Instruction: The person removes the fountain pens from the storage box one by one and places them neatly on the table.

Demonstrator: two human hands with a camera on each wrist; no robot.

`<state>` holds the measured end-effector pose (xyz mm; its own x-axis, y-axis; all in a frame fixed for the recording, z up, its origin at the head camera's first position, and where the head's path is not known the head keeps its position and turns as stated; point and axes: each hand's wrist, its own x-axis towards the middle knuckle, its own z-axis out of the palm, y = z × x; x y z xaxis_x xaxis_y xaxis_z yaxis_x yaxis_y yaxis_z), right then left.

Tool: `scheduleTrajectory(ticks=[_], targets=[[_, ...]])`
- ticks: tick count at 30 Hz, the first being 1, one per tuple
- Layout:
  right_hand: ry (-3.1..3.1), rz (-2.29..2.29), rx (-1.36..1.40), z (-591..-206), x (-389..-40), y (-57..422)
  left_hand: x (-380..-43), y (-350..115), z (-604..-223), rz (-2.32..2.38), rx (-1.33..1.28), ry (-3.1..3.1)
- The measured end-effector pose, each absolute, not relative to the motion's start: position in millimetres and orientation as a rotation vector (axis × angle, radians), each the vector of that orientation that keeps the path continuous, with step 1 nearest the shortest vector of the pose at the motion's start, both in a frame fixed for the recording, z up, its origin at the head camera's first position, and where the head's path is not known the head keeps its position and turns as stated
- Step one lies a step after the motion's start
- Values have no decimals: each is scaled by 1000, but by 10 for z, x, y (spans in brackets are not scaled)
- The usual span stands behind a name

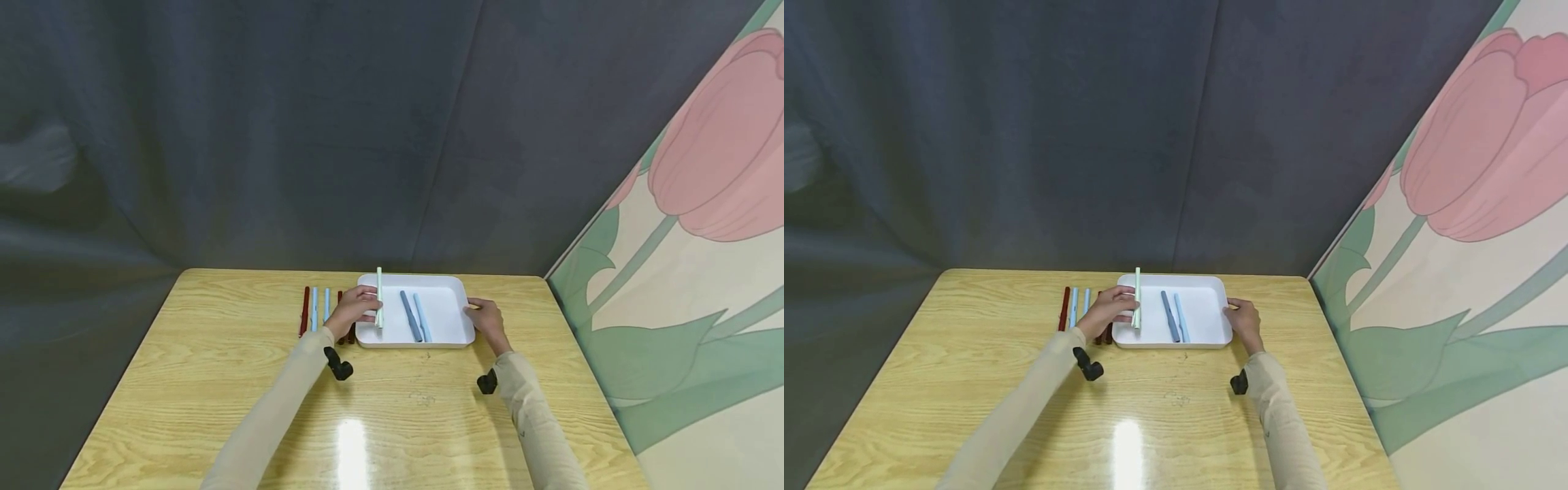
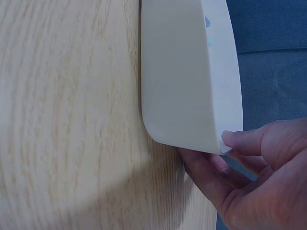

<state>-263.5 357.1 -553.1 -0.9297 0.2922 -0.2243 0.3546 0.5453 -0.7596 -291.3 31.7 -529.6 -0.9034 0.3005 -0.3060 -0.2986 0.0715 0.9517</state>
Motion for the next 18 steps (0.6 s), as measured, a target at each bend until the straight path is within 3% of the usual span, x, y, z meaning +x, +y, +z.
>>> scheduleTrajectory(ticks=[18], targets=[[2695, -1362, 545, -5530, -2633, 3596, -2926, 73, -5223, 1863, 21, 1971]])
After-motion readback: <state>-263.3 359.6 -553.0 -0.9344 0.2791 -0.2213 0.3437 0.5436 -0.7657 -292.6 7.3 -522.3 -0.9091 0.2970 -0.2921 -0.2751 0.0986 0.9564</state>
